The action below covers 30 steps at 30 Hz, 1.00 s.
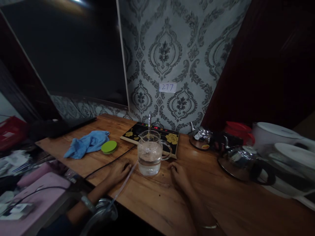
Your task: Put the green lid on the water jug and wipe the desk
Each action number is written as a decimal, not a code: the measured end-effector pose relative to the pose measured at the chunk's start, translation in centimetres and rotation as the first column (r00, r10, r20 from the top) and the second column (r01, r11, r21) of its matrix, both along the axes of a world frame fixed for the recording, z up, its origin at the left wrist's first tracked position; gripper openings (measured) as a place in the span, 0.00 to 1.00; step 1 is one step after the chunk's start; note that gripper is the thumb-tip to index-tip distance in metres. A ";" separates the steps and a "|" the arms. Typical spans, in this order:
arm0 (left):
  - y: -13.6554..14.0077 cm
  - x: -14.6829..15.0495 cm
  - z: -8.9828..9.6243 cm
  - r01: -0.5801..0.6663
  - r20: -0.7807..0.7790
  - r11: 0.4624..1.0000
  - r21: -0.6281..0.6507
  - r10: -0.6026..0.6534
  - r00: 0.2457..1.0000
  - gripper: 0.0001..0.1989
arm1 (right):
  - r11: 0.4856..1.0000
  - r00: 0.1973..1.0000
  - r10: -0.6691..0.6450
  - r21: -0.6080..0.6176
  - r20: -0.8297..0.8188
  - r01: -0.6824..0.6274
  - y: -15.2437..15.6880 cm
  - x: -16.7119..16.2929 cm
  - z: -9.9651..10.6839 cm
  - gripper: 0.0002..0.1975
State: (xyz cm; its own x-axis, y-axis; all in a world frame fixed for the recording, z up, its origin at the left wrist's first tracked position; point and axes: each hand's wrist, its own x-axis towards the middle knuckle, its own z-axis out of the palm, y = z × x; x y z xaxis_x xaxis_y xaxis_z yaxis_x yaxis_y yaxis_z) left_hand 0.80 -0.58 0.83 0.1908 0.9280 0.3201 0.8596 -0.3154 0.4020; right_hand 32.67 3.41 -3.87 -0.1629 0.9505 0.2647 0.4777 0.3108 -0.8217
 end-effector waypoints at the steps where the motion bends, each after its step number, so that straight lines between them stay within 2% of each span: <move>1: 0.0 0.0 0.0 0.005 -0.001 1.000 0.000 -0.005 1.000 0.12 | 1.000 1.000 0.000 0.001 0.000 0.000 0.0 0.0 0.0 0.12; 30: 0.1 -0.2 -0.2 0.021 -0.008 1.000 -0.001 -0.021 1.000 0.13 | 1.000 1.000 -0.011 0.020 0.011 0.011 -0.1 0.0 0.2 0.13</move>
State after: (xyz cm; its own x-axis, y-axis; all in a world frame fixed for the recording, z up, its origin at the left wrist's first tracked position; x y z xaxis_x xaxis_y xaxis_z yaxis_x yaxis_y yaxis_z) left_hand 0.61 -0.46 0.59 0.2124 0.9240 0.3180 0.8561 -0.3329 0.3953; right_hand 32.68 3.32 -3.69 -0.1555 0.9469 0.2816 0.4901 0.3214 -0.8103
